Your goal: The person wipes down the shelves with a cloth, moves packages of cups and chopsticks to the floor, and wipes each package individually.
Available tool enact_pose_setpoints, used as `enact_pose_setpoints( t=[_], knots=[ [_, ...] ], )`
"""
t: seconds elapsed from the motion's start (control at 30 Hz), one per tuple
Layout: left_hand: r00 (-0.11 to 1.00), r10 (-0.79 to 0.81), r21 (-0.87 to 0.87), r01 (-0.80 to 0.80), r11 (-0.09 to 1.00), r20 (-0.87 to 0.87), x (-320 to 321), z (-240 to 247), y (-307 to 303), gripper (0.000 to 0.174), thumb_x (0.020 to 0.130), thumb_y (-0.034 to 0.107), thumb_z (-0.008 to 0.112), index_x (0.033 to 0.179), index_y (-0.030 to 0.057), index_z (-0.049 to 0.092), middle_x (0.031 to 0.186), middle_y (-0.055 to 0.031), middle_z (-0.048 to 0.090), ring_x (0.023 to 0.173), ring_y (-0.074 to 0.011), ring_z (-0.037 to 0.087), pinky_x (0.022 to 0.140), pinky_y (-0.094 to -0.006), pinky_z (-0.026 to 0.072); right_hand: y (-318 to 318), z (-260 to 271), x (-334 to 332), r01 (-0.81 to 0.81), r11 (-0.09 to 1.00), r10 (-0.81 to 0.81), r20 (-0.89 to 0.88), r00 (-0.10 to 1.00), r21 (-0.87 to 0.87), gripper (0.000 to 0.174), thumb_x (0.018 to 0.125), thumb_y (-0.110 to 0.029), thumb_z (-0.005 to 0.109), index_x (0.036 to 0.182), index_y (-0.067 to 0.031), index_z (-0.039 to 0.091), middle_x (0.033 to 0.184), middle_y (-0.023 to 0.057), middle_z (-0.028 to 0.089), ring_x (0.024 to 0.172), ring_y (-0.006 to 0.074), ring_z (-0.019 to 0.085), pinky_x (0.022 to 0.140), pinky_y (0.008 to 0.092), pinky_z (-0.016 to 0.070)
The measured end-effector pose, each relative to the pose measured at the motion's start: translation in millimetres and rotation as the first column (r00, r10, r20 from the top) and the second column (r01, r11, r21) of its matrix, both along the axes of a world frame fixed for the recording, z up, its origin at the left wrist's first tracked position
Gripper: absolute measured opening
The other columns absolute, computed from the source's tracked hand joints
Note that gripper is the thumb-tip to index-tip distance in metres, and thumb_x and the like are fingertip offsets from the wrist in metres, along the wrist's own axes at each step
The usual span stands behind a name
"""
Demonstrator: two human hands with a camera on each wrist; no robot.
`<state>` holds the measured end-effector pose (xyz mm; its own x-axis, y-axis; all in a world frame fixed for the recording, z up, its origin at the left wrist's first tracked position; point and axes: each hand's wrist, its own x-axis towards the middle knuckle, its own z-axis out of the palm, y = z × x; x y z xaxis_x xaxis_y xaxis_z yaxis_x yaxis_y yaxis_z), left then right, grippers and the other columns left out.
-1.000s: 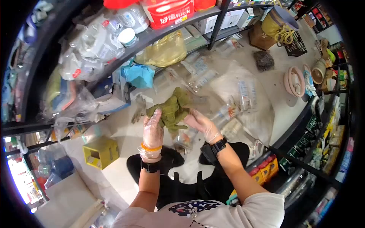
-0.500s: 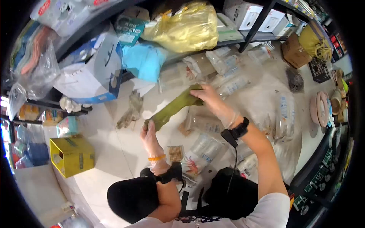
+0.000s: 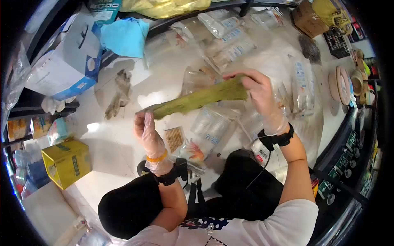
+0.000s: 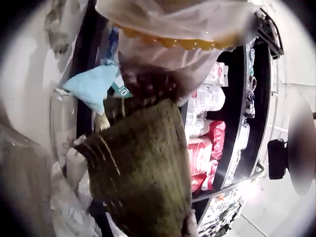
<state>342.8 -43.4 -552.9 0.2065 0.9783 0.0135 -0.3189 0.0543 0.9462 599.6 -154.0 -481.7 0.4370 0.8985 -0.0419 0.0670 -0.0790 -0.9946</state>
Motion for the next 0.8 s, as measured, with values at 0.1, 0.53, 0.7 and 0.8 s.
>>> enact_pose_setpoints(
  t=[0.1, 0.53, 0.7, 0.8],
  knots=[
    [0.993, 0.080, -0.067, -0.086, 0.994, -0.085, 9, -17, -2, 0.012, 0.088, 0.013, 0.058, 0.094, 0.0031, 0.054, 0.088, -0.0036, 0.058, 0.081, -0.0107, 0.055, 0.071, -0.0236, 0.0444, 3, -28, -7, 0.192, 0.964, -0.208, -0.068, 0.976, -0.182, 0.024, 0.087, -0.018, 0.050, 0.095, 0.0018, 0.061, 0.090, 0.0059, 0.064, 0.079, 0.0096, 0.056, 0.069, 0.0233, 0.0442],
    [0.992, 0.099, -0.303, -0.072, 0.950, 0.073, 43, -16, -22, 0.025, 0.084, 0.009, 0.058, 0.105, 0.0012, 0.047, 0.101, -0.0101, 0.055, 0.092, -0.0178, 0.054, 0.083, -0.0322, 0.0458, 20, -53, -125, -0.275, 0.961, 0.218, 0.524, 0.823, 0.031, 0.048, 0.086, -0.027, 0.056, 0.123, 0.0031, 0.045, 0.124, 0.0229, 0.048, 0.117, 0.0338, 0.045, 0.099, 0.0397, 0.0353],
    [0.996, 0.065, -0.190, -0.053, 0.980, 0.056, 35, -23, -18, 0.017, 0.083, -0.001, 0.052, 0.098, 0.0038, 0.047, 0.092, -0.0070, 0.054, 0.087, -0.0149, 0.053, 0.078, -0.0287, 0.0463, 4, -73, -96, -0.022, 0.992, 0.004, -0.138, 0.990, -0.127, 0.063, 0.086, -0.043, 0.053, 0.133, -0.0045, 0.037, 0.133, 0.0178, 0.041, 0.122, 0.0284, 0.041, 0.102, 0.0381, 0.0314],
    [0.968, -0.214, -0.142, 0.196, 0.970, -0.130, 41, -18, -40, 0.022, 0.079, -0.005, 0.052, 0.100, 0.0039, 0.049, 0.091, -0.0062, 0.053, 0.085, -0.0137, 0.052, 0.075, -0.0250, 0.0447, 17, -75, -88, 0.067, 0.946, -0.296, -0.758, 0.581, -0.318, 0.056, 0.093, -0.043, 0.040, 0.139, -0.0130, 0.030, 0.137, 0.0140, 0.038, 0.126, 0.0249, 0.037, 0.105, 0.0377, 0.0290]
  ],
)
